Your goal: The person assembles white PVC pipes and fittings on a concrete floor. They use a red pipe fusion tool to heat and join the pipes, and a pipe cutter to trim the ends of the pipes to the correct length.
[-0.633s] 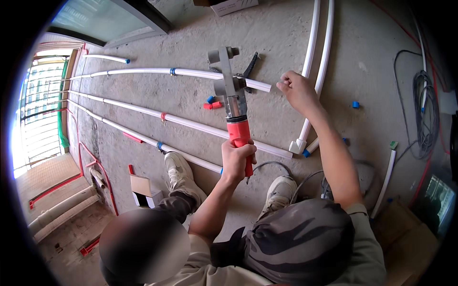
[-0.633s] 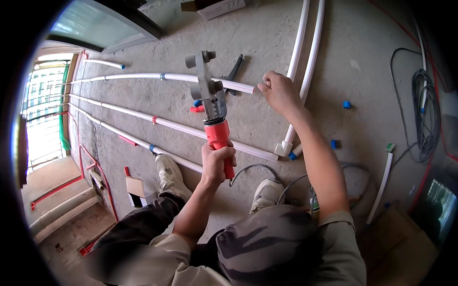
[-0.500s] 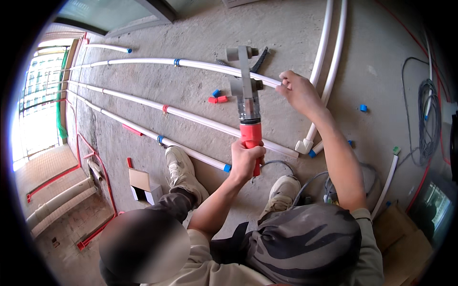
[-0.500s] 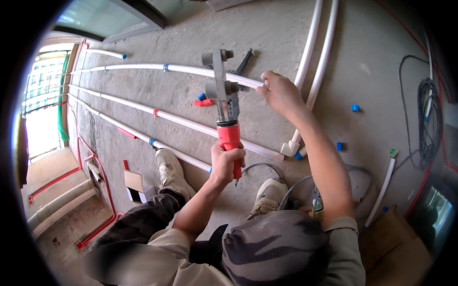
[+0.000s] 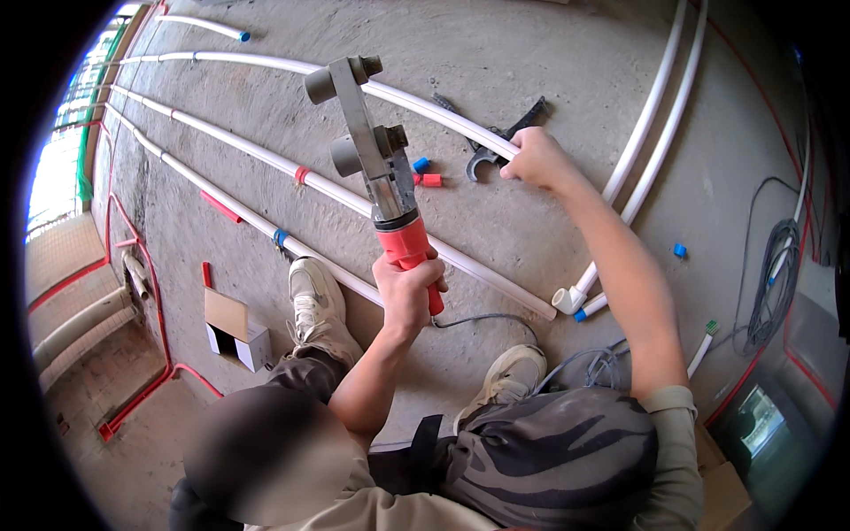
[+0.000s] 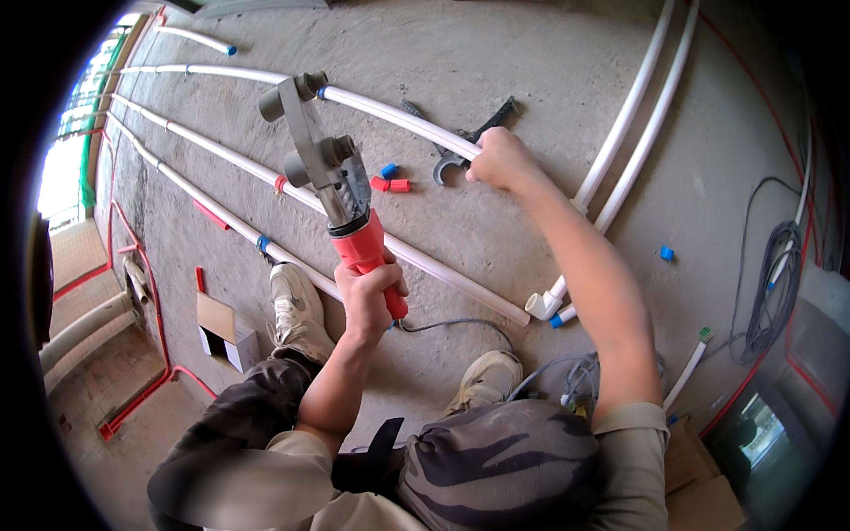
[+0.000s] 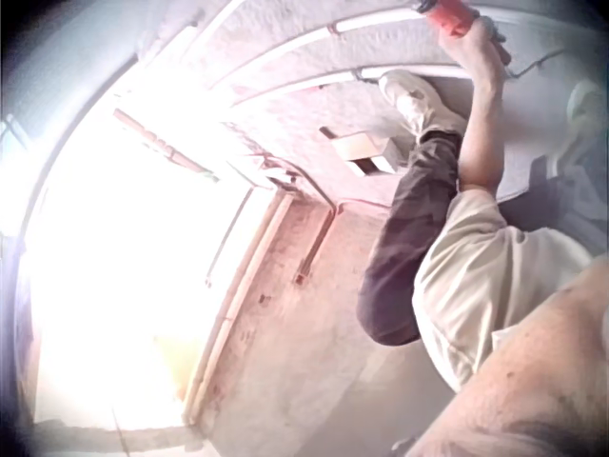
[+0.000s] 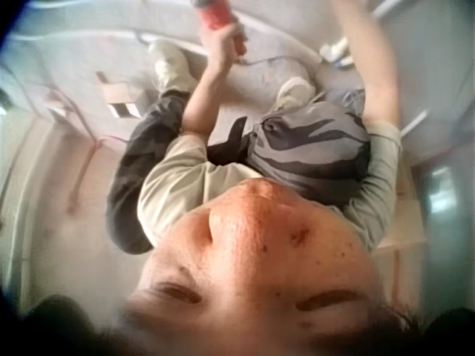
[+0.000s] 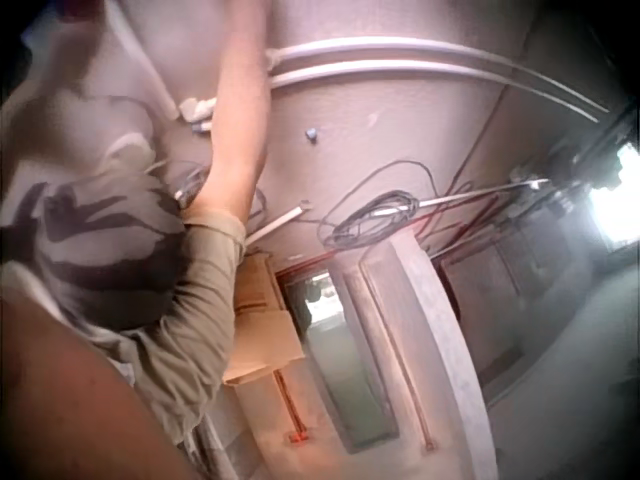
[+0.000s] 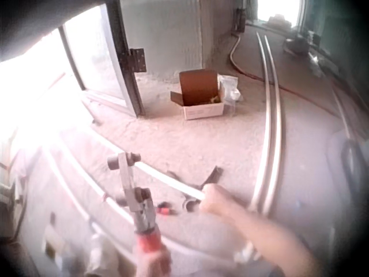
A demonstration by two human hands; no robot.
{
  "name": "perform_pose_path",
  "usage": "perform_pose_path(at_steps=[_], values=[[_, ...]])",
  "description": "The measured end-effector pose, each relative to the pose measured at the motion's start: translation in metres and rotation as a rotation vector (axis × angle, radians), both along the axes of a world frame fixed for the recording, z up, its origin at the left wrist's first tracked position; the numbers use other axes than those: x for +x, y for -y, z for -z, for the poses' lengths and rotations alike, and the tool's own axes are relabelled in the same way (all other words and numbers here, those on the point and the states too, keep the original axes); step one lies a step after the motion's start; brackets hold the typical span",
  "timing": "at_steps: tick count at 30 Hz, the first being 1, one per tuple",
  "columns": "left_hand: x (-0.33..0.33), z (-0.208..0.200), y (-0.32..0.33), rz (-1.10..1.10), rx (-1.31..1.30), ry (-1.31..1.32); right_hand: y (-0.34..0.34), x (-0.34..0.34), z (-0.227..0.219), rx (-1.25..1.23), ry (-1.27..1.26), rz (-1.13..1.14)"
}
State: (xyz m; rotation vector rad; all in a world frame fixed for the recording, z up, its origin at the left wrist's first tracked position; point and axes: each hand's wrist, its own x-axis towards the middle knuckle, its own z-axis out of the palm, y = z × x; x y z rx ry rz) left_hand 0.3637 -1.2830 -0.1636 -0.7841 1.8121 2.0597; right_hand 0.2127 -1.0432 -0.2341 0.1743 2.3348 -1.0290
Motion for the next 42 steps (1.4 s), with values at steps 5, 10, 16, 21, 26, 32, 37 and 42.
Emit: perform_pose_path(at_steps=[5,10,16,21,26,32,37,42], values=[[-0.003,0.017,0.024,-0.022,0.013,0.044,0.014,-0.010,0.009,-0.230,0.123,0.011],[-0.006,0.028,0.033,0.004,0.021,0.050,0.020,-0.024,0.003,-0.325,0.292,0.021],[0.000,0.026,0.025,0.041,-0.002,0.068,0.020,-0.033,-0.010,-0.360,0.392,-0.070],[0.003,0.022,0.022,0.060,-0.001,0.064,0.026,-0.032,-0.026,-0.299,0.369,-0.126],[0.001,0.020,0.014,0.059,-0.008,0.078,0.023,-0.041,0.005,-0.349,0.393,-0.073],[-0.003,0.026,0.000,0.047,-0.070,0.064,0.016,-0.056,-0.018,-0.337,0.389,-0.148],[-0.008,0.031,-0.018,0.081,-0.094,0.066,-0.010,-0.057,0.012,-0.416,0.422,-0.109],[-0.013,0.029,-0.039,0.141,-0.111,0.065,-0.055,-0.031,0.003,-0.258,0.332,-0.159]])
